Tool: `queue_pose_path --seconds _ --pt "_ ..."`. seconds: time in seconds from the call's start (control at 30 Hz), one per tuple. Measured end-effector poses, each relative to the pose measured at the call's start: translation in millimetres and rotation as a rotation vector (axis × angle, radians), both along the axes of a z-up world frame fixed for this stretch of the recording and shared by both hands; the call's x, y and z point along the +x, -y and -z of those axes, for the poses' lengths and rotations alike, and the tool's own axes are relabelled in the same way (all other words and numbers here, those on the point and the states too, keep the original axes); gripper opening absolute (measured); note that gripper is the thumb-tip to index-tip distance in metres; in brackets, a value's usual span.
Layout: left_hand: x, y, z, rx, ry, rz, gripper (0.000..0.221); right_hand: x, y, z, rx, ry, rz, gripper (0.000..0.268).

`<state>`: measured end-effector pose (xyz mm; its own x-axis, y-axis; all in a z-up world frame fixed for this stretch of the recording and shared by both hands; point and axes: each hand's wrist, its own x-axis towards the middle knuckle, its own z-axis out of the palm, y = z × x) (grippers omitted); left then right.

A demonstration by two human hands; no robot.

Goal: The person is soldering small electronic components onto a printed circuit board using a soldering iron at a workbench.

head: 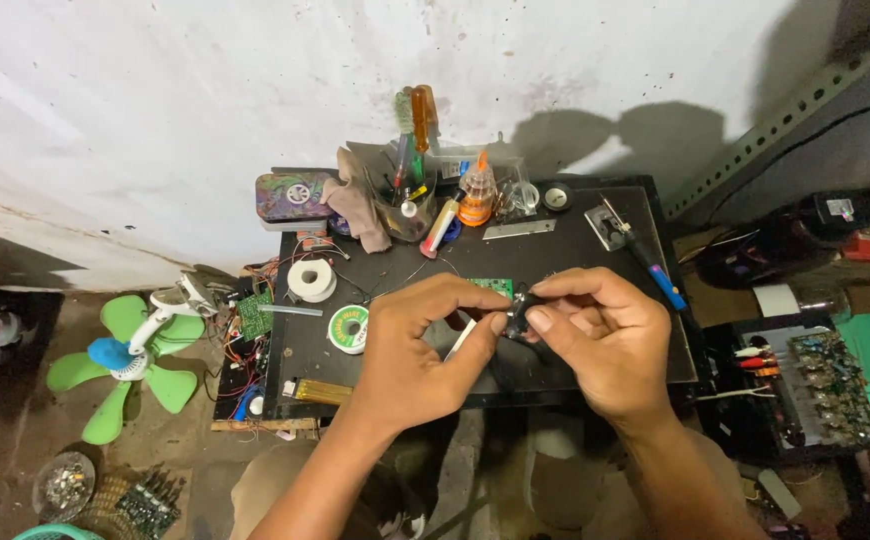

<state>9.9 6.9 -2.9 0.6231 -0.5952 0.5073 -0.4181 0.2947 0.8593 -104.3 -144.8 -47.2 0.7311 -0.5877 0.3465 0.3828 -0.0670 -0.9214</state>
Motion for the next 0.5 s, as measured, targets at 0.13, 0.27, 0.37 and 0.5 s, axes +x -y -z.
queue_pose_path --seconds 0.13,0.27,0.37,0.5 --pt "-0.2 1.1 0.5 0.002 0.016 -0.015 0.012 0.9 -1.8 -4.6 -0.077 -0.036 0.035 0.02" --pt "-1.0 1.7 0.2 0.009 0.069 -0.059 0.014 2.8 -8.0 -12.8 -0.23 -0.087 0.094 0.019" --pt "0.6 0.9 2.7 0.026 0.119 -0.068 0.013 3.2 -10.4 -15.3 -0.287 -0.07 0.11 0.019" --pt "2.4 1.4 5.8 0.031 0.129 -0.064 0.012 4.1 -11.2 -16.7 -0.293 -0.05 0.095 0.019"
